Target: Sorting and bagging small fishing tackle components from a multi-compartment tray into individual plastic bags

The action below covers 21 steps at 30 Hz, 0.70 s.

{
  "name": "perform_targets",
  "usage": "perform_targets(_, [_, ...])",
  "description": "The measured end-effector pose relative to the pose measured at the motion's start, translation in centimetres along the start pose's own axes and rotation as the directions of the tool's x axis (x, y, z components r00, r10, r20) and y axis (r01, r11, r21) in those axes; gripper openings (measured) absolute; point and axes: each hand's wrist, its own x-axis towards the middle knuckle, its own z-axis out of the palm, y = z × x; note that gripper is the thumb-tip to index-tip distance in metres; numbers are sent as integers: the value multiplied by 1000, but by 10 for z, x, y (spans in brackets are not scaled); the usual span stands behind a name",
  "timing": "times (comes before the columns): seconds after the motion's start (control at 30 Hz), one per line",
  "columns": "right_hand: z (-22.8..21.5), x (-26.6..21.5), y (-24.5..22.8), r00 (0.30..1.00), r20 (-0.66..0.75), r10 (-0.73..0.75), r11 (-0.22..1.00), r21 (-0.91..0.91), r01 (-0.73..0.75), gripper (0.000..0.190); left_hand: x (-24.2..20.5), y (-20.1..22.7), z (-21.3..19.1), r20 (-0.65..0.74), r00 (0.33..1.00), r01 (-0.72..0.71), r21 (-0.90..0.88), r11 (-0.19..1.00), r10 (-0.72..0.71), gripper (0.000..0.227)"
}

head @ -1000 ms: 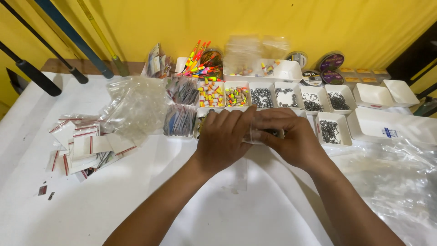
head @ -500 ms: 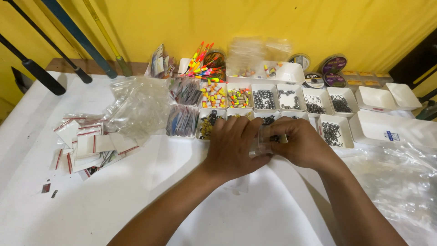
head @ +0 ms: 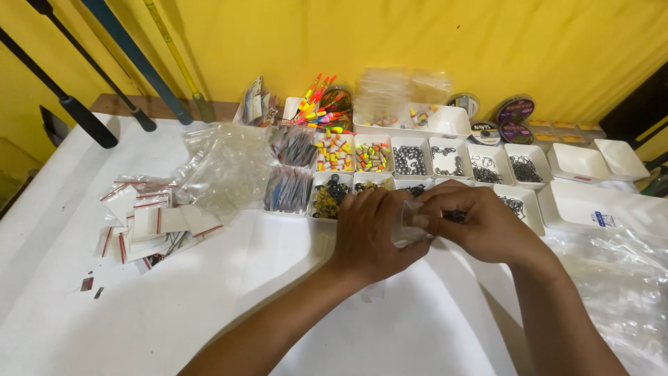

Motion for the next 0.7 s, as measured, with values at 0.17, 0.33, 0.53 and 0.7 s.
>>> perform_targets(0.17, [-2, 3, 11, 999, -45, 30, 999, 36, -28, 9, -5, -8, 6, -112, 992, 54, -83, 995, -63, 56])
perform_targets(0.33, [-8, 1, 10, 998, -56, 33, 998, 51, -30, 8, -16, -12, 13, -162, 987, 8, -46, 999, -15, 58])
perform_targets(0.53, [-46, -1, 6, 835, -327, 443, 874, -50, -483, 18, -21, -19, 12, -162, 987, 13, 65, 998, -2, 57])
perform_targets(0.7, [-56, 9, 41, 694, -481, 535, 764, -74, -640, 19, -21, -17, 18, -177, 983, -30, 65, 997, 41, 56])
